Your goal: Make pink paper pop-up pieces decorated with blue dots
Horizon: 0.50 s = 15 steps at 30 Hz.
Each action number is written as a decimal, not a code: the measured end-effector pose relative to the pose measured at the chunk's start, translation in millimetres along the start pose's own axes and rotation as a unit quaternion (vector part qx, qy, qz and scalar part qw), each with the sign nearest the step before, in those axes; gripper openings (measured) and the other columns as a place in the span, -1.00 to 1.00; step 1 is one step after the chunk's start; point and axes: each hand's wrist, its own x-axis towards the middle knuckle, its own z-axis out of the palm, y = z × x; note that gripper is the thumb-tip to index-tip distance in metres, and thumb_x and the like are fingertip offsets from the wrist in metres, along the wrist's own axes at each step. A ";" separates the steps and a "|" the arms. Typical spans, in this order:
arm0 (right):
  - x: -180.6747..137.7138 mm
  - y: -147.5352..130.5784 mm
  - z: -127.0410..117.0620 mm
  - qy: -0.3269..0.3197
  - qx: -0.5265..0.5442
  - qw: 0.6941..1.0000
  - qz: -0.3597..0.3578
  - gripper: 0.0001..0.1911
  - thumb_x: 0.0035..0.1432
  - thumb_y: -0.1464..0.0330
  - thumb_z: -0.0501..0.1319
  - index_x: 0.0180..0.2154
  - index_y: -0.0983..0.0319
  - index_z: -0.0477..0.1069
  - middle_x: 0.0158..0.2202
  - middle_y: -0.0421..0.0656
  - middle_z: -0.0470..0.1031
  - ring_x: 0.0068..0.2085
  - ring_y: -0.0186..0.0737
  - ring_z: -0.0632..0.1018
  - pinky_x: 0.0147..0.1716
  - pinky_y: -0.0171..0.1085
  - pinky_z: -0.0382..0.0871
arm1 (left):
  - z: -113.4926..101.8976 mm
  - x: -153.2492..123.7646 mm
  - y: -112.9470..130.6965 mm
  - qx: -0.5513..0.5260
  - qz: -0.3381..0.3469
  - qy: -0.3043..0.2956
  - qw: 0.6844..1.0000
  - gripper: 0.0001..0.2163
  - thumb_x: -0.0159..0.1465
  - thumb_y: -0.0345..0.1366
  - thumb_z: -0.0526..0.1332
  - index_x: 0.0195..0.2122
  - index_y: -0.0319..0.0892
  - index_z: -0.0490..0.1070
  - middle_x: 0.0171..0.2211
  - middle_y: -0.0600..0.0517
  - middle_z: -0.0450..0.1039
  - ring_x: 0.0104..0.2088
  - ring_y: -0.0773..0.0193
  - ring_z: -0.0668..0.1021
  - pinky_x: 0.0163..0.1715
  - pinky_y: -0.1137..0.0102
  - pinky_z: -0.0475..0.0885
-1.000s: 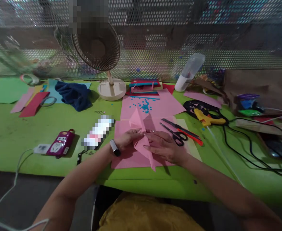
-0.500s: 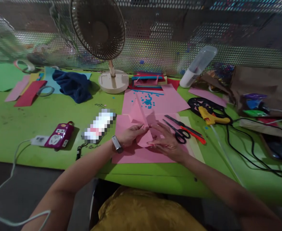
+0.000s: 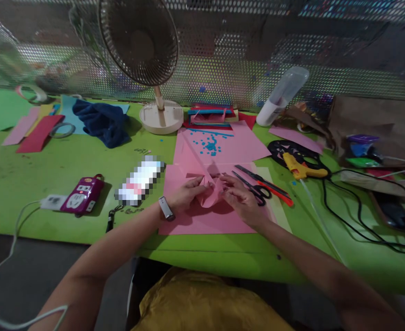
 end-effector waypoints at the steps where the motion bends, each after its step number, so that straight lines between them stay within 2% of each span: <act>1: 0.6 -0.2 0.0 0.003 0.004 1.000 0.012 -0.74 0.27 0.14 0.21 -0.38 0.12 0.52 0.17 -0.11 0.40 0.26 -0.07 0.33 0.24 0.03 0.24 | -0.2 -0.3 0.4 0.003 -0.003 -0.016 1.000 -0.66 0.04 -0.16 0.47 -0.22 -0.20 0.52 -0.27 -0.03 0.59 -0.25 0.25 0.58 -0.16 0.36 0.43; 4: 2.9 -0.8 0.0 0.007 0.029 0.999 0.042 -0.74 0.23 0.13 0.24 -0.41 0.14 0.48 0.13 -0.09 0.44 0.22 -0.08 0.39 0.21 -0.01 0.26 | -1.1 -0.8 1.9 0.015 0.006 -0.047 0.999 -0.64 0.06 -0.24 0.46 -0.13 -0.20 0.49 -0.19 -0.07 0.58 -0.19 0.22 0.58 -0.12 0.34 0.41; 8: 5.0 -1.2 0.9 0.015 0.035 0.997 0.072 -0.71 0.18 0.11 0.27 -0.44 0.16 0.46 0.01 -0.06 0.49 0.13 -0.08 0.46 0.15 -0.03 0.31 | -2.1 -0.2 1.9 0.058 0.016 -0.058 0.997 -0.74 0.12 -0.21 0.42 -0.22 -0.21 0.50 -0.24 -0.06 0.57 -0.20 0.22 0.57 -0.14 0.34 0.40; 15: 6.4 -1.1 3.2 0.014 0.032 0.997 0.075 -0.71 0.15 0.10 0.28 -0.47 0.15 0.45 -0.13 -0.08 0.51 0.01 -0.09 0.52 0.03 -0.05 0.39 | -2.6 0.3 0.1 0.080 0.013 -0.056 0.995 -0.72 0.07 -0.14 0.45 -0.32 -0.21 0.51 -0.35 -0.01 0.56 -0.31 0.26 0.54 -0.21 0.36 0.41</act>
